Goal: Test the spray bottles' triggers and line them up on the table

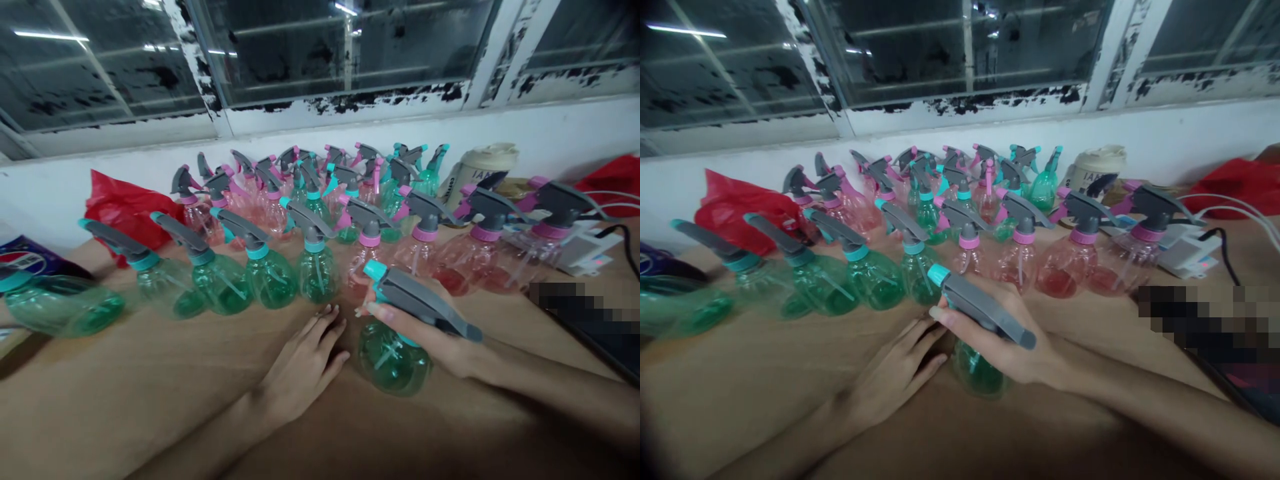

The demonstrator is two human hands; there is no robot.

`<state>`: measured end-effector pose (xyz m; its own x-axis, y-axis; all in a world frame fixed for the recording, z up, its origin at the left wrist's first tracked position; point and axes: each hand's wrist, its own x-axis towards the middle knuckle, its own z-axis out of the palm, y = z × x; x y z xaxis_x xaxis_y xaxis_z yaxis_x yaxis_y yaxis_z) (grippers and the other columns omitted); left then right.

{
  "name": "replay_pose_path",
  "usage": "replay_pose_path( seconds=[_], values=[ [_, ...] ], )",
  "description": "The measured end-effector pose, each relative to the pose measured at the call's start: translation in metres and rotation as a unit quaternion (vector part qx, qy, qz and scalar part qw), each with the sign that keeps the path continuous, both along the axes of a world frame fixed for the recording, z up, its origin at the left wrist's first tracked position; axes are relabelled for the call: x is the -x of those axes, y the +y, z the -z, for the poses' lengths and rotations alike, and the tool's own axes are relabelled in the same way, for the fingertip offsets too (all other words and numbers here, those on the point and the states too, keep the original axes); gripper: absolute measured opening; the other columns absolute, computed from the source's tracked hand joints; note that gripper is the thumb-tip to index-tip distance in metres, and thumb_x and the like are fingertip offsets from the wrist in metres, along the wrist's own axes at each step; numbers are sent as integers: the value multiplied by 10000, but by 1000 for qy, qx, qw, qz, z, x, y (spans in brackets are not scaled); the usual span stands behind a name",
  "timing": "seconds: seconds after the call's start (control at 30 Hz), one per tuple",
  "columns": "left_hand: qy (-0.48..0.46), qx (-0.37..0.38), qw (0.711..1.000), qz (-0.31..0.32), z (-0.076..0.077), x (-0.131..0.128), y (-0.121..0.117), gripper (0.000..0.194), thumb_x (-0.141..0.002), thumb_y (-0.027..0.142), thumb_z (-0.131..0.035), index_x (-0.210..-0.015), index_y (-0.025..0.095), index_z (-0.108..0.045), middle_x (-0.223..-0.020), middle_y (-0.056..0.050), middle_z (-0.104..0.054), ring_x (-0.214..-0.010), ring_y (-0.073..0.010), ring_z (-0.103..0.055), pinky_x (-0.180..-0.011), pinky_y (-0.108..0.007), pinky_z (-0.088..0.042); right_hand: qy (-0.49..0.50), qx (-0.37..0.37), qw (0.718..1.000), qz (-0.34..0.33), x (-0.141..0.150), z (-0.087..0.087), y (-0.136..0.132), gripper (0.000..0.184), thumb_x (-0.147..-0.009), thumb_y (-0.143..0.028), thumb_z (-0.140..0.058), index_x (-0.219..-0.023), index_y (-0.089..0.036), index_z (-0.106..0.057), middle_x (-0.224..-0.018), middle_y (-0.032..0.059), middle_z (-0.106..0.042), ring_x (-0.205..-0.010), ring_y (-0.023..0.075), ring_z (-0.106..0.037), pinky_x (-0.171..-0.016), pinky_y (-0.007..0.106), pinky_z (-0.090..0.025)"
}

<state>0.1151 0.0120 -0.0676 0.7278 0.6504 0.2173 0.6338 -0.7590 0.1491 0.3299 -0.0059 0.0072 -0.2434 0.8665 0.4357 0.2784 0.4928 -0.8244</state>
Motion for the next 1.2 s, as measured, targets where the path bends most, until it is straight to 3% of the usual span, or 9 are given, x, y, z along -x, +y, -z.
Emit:
replay_pose_path(
  seconds=[0.13, 0.3, 0.47, 0.73, 0.97, 1.2],
  values=[
    [5, 9, 1000, 0, -2, 0, 0, 398, -977, 330, -432, -1340, 167, -433, -1399, -112, -457, -1283, -260, -438, -1053, -436, -401, 17, 35, 999, -30, 1, 0, 0, 212, -862, -366, -585, -1041, -261, -630, -920, 11, -680, -773, 164, -639, -698, 294, -529],
    [13, 6, 1000, 2, -4, 0, 0, 393, -978, 339, -425, -1333, 171, -439, -1400, -107, -451, -1298, -262, -415, -1053, -435, -403, 8, 9, 1000, 23, 0, 3, -1, 142, -842, -381, -606, -809, -244, -619, -741, -16, -590, -655, 142, -557, -599, 271, -480],
    [19, 8, 1000, 4, -5, -1, -1, 396, -982, 337, -417, -1337, 162, -429, -1402, -112, -447, -1303, -262, -408, -1057, -435, -397, 3, 15, 1000, 22, 0, 4, -2, 137, -854, -378, -589, -812, -247, -601, -717, -24, -549, -635, 135, -516, -588, 271, -451],
    [16, 16, 1000, 4, -5, -1, 0, 404, -974, 328, -436, -1333, 143, -435, -1400, -124, -444, -1312, -267, -394, -1058, -443, -394, -2, 30, 999, 24, 1, 1, -3, 128, -851, -381, -589, -848, -257, -616, -734, -20, -581, -647, 147, -542, -579, 277, -451],
    [14, 1, 1000, 8, -4, 0, 1, 407, -977, 341, -424, -1325, 131, -443, -1393, -130, -453, -1295, -272, -417, -1057, -449, -393, 22, 35, 999, 7, 1, 1, -5, 180, -865, -353, -586, -1022, -277, -628, -900, -11, -662, -798, 161, -622, -701, 283, -501],
    [-3, 5, 1000, 10, -5, 0, 1, 401, -977, 342, -423, -1325, 144, -442, -1389, -123, -463, -1304, -269, -410, -1055, -448, -399, 25, 9, 999, 19, 3, 3, -4, 125, -870, -332, -589, -949, -261, -655, -877, -16, -670, -828, 152, -643, -729, 266, -503]
  ],
)
